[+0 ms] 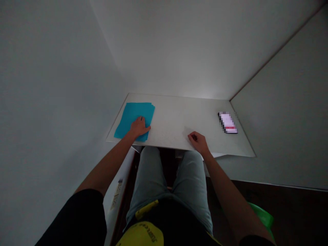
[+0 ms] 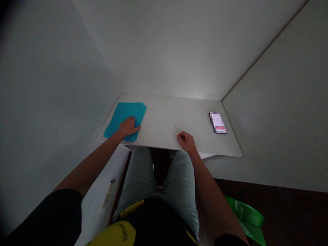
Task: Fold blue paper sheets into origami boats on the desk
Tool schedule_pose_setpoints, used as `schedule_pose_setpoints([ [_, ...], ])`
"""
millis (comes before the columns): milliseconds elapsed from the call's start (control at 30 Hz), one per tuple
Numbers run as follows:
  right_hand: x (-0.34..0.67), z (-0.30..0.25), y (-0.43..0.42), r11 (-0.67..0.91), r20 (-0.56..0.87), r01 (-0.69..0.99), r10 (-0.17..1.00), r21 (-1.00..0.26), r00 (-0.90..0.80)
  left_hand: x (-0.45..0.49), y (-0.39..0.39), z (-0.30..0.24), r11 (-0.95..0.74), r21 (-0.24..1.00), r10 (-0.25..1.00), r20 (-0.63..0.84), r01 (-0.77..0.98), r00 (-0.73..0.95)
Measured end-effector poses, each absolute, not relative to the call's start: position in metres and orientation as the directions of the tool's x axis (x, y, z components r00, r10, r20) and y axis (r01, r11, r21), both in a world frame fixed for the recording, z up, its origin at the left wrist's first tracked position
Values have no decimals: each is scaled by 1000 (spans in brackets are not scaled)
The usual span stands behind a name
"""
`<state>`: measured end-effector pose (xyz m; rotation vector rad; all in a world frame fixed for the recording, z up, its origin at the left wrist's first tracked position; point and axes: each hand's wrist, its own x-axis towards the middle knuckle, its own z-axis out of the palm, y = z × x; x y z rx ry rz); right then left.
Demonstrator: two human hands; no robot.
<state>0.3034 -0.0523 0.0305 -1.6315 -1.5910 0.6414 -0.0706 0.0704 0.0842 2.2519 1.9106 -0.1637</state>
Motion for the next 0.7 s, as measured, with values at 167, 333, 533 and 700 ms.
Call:
schedule_pose_setpoints([
  [167,303,31,-53,67,155,592,983,-803,100,-66,68,99,-170,41,969,-176,985,175],
  [333,302,33,-53,79,164,571,981,-817,100,-68,68,117,-148,29,983,-109,989,150],
  [533,304,35,-52,69,167,520,976,-851,142,-52,68,189,-310,678,924,49,667,379],
  [700,306,34,-55,58,161,476,971,-878,178,-56,73,210,-187,910,977,132,369,169],
])
